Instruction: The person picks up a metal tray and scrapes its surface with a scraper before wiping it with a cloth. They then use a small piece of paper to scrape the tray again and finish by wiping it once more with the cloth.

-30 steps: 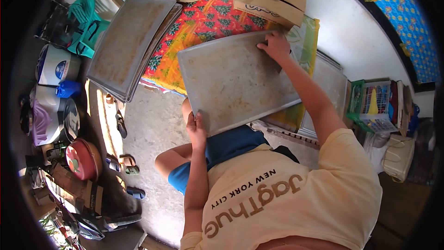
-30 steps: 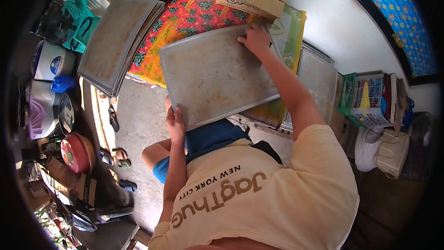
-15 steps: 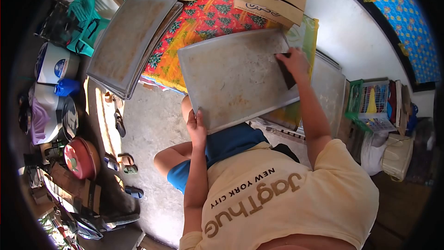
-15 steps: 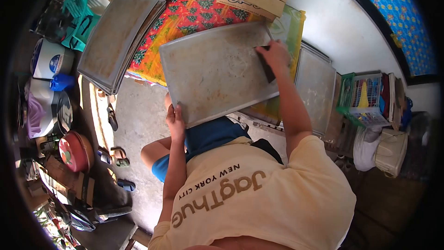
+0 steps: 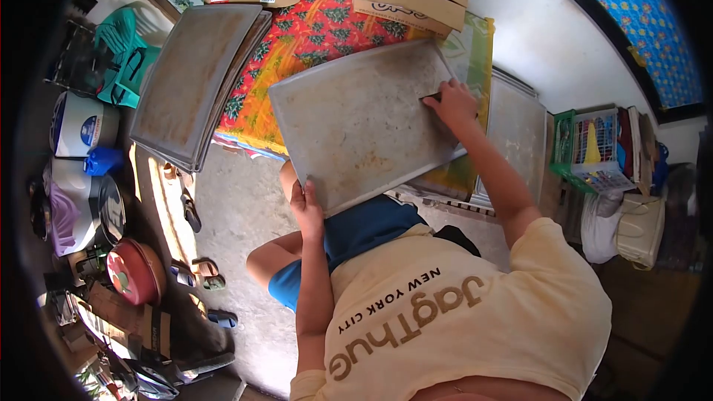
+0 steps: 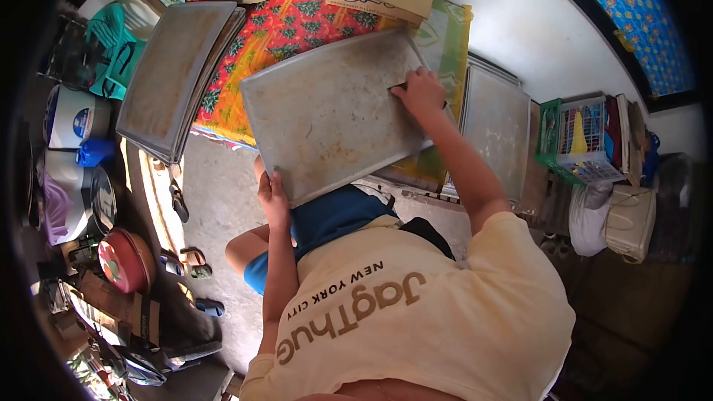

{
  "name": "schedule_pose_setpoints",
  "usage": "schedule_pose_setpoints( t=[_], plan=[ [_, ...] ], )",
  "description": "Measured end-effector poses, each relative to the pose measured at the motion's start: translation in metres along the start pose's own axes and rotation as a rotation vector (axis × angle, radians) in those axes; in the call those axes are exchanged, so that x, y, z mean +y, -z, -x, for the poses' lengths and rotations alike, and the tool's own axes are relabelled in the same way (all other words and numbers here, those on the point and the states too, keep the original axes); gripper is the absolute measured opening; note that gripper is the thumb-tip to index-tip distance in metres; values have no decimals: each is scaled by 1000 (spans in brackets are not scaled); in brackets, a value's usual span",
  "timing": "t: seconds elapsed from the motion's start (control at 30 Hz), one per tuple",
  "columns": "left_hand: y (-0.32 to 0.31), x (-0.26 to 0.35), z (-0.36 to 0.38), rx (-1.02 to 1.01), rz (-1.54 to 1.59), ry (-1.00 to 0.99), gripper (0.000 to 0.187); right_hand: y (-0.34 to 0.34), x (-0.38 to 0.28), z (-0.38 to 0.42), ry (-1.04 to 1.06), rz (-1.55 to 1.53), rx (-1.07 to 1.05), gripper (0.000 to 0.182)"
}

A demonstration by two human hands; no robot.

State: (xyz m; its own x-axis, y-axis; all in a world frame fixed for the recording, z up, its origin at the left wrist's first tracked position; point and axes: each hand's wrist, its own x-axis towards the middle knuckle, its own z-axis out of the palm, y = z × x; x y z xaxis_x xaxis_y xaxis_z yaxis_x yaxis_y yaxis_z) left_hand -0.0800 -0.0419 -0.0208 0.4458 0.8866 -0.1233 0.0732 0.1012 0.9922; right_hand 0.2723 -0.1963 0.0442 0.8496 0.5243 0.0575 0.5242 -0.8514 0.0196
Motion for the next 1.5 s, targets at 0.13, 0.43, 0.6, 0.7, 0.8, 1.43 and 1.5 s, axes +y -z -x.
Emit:
schedule_pose_setpoints(
  t=[0.13, 0.43, 0.6, 0.7, 0.8, 1.43, 1.5],
  plan=[
    [-1, 4, 2, 13, -30, -2, 28, -3, 3, -8, -40, -24, 10, 49],
    [1, 2, 2, 13, -49, 25, 32, -3, 2, -5, 38, -41, -22, 48],
    [3, -3, 1, 3, -47, 28, 33, -10, 1, 3, 93, -59, 29, 47],
    [2, -2, 0, 3, -44, 25, 34, -4, -13, 11, 163, -70, 30, 46],
    [4, -5, 1, 1, -56, 35, 34, -7, -15, 11, 169, -87, 33, 45],
    [4, -10, -1, 8, -19, 29, 31, -4, -24, -15, 180, -72, -22, 49],
    [6, -9, -2, 0, -35, 48, 31, -3, -25, -12, 220, -54, 5, 48]
  ],
)
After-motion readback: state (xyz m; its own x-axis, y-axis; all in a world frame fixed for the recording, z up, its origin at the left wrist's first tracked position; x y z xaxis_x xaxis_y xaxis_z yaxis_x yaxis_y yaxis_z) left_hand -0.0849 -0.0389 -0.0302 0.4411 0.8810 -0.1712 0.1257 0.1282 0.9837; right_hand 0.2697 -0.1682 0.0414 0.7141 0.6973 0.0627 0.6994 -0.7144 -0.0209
